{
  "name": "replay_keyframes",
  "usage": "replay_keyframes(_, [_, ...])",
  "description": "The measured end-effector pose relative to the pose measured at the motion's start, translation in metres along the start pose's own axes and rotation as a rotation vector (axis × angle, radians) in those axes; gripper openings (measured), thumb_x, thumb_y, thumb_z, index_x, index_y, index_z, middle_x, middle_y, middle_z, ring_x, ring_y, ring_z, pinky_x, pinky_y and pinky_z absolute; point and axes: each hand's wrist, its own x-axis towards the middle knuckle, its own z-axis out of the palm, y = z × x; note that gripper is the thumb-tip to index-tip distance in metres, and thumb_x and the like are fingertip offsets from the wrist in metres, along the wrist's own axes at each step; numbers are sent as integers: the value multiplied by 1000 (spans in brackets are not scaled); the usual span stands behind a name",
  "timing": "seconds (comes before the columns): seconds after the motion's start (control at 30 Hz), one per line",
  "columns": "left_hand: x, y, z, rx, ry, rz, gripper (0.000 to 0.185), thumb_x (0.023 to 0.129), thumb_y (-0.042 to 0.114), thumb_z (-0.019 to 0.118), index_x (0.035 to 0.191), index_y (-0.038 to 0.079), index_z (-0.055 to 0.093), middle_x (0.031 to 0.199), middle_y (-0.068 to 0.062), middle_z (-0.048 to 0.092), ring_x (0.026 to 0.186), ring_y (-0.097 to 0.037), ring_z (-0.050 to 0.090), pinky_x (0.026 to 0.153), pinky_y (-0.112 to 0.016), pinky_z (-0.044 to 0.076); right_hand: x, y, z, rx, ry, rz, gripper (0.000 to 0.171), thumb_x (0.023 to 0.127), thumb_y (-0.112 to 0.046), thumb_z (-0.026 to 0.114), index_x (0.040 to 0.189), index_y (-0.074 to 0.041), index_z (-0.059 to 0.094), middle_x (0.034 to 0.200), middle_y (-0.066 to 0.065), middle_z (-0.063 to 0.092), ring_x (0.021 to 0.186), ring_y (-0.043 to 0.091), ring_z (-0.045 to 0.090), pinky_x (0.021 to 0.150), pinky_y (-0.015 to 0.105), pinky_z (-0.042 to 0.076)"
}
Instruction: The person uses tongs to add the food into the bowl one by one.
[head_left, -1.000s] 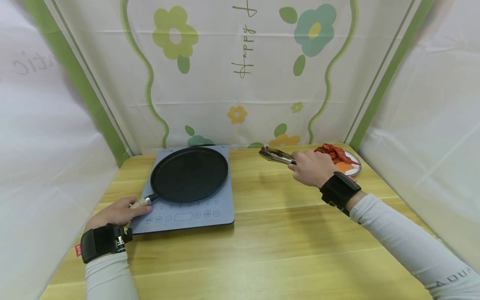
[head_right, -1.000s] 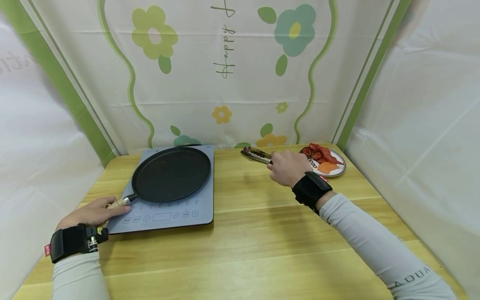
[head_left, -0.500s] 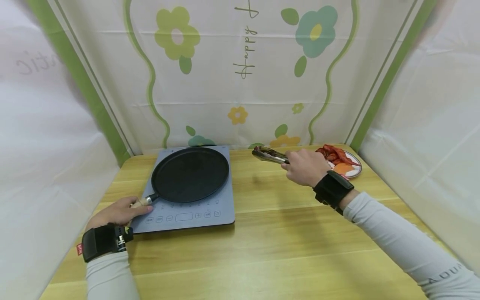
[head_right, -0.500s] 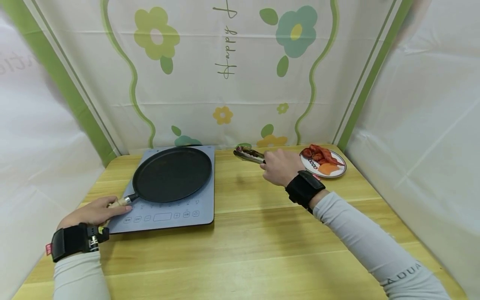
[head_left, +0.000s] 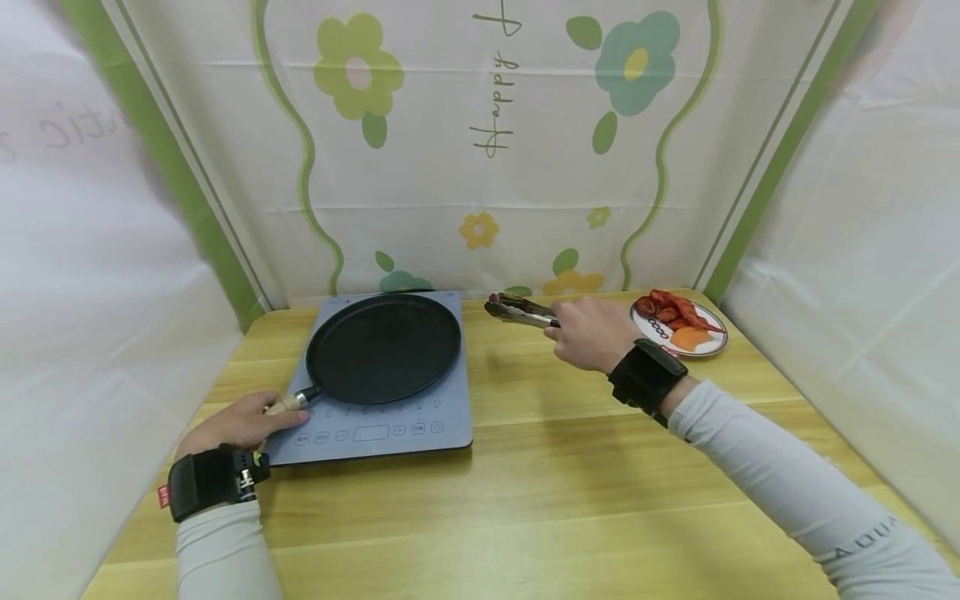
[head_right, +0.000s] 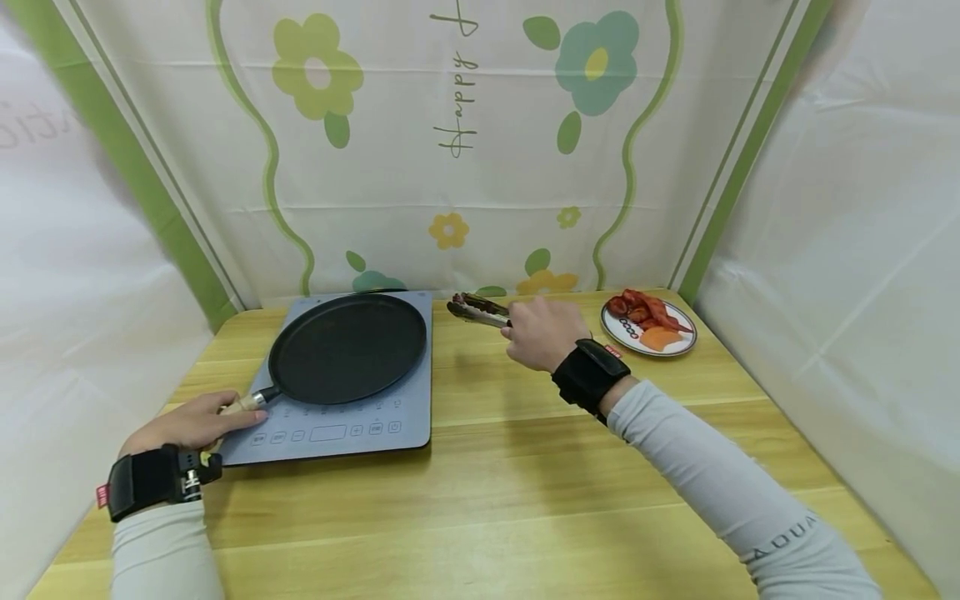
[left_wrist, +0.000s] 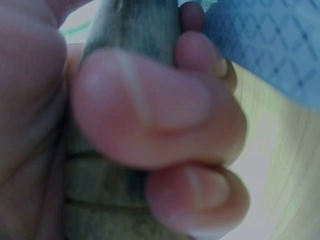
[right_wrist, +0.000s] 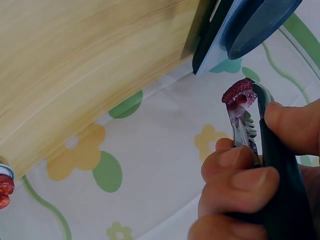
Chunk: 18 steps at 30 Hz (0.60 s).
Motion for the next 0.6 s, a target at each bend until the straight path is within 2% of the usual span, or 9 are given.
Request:
replay_keyframes(0.33, [0, -1, 0, -11, -8, -15, 33, 102, 34, 67, 95, 4, 55, 66, 2, 45, 59, -14, 46, 57, -27, 42, 7, -14, 0, 9, -8, -29, 28, 106, -33, 62, 111, -7, 70, 64, 4, 56, 54, 18, 54, 51, 29, 37])
replay_keyframes(0.6, [0, -2, 0, -8, 2, -7, 33, 102, 34, 68, 93, 5, 54, 67, 2, 45, 60, -15, 47, 57, -28, 42, 10, -24, 1, 14, -1, -32, 26, 106, -33, 63, 108, -8, 70, 58, 1, 48, 49, 15, 45, 48, 28, 32])
